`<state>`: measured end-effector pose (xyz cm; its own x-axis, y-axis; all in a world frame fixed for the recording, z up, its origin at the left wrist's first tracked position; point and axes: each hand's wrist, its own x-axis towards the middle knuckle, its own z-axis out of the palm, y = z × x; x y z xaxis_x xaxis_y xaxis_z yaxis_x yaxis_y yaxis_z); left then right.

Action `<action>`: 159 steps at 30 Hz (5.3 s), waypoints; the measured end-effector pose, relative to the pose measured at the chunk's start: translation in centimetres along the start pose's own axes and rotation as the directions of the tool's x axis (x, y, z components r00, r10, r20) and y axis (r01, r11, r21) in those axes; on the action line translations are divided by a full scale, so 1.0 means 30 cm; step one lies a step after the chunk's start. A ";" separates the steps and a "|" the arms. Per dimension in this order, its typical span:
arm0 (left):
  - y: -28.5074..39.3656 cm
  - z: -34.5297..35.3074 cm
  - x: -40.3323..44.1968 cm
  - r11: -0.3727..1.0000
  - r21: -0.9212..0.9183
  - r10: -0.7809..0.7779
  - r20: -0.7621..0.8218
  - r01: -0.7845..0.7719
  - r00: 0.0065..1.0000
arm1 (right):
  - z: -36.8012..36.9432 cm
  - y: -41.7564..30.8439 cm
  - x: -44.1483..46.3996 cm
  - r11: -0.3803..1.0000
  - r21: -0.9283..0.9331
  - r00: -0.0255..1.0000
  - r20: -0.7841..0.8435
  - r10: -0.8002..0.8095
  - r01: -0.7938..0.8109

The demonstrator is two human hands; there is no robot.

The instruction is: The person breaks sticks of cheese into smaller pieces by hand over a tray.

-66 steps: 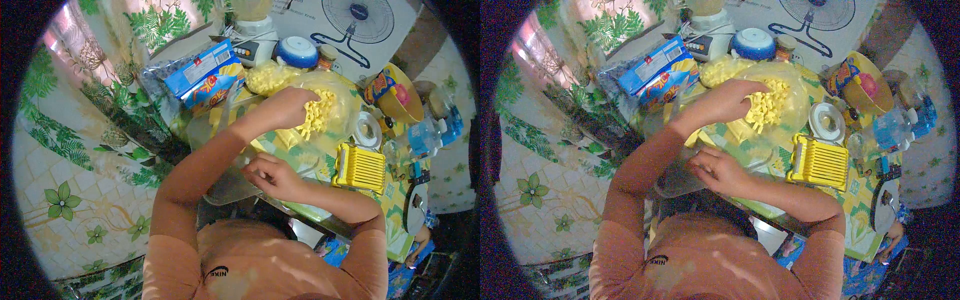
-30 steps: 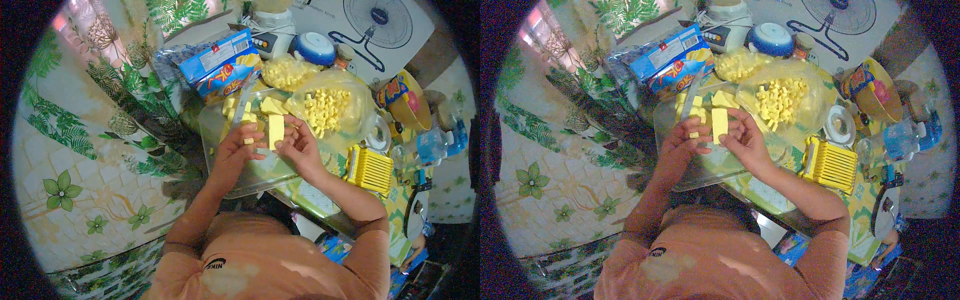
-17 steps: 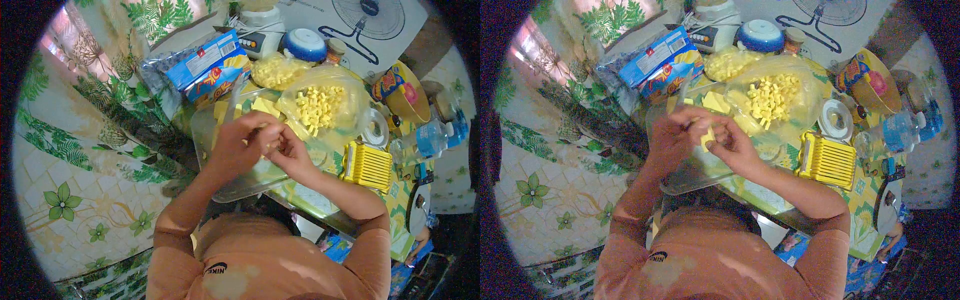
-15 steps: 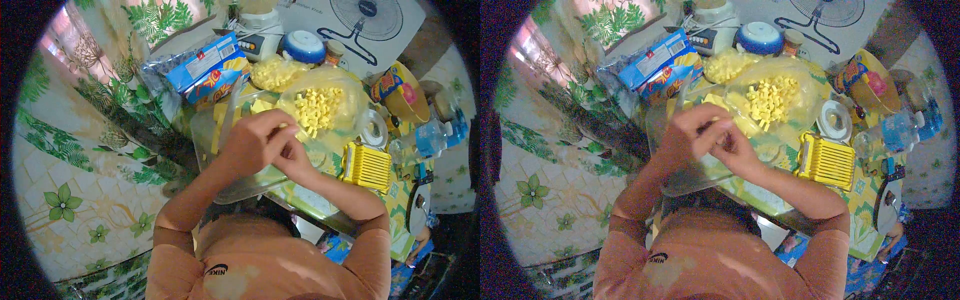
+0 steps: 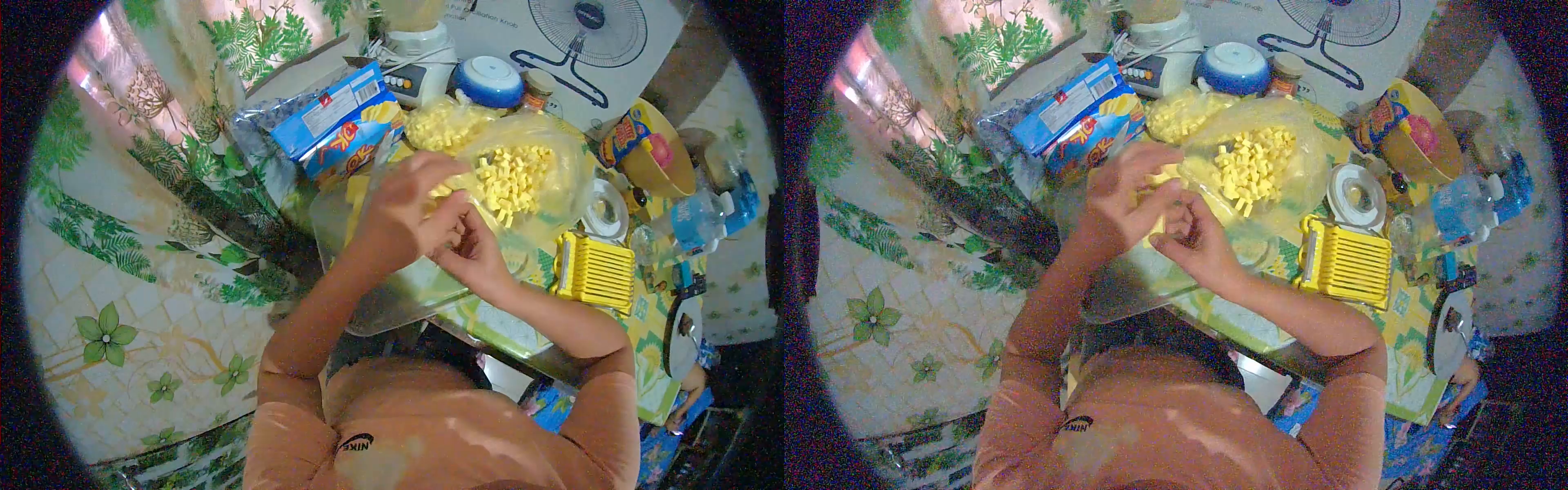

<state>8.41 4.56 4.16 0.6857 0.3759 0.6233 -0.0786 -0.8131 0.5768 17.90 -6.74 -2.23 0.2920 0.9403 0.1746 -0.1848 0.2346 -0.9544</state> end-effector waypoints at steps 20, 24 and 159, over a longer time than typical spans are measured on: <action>-0.004 -0.038 -0.311 0.407 -0.649 -0.615 0.325 0.643 0.718 | 0.013 -0.014 -0.020 0.992 0.092 0.992 0.099 0.077 -0.087; -0.020 -0.036 -0.316 0.423 -0.633 -0.589 0.352 0.649 0.727 | 0.009 -0.011 -0.018 0.989 0.088 0.989 0.099 0.109 -0.118; 0.043 -0.034 -0.333 0.196 -0.757 -0.733 0.308 0.623 0.606 | 0.007 -0.021 -0.059 0.967 -0.243 0.990 0.101 0.102 -0.075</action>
<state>0.71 0.20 -0.78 0.6965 0.6869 -0.2077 -0.1366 0.4111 0.9013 17.29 -8.49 -1.87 0.1758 0.9793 0.1002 0.0278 0.0969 -0.9949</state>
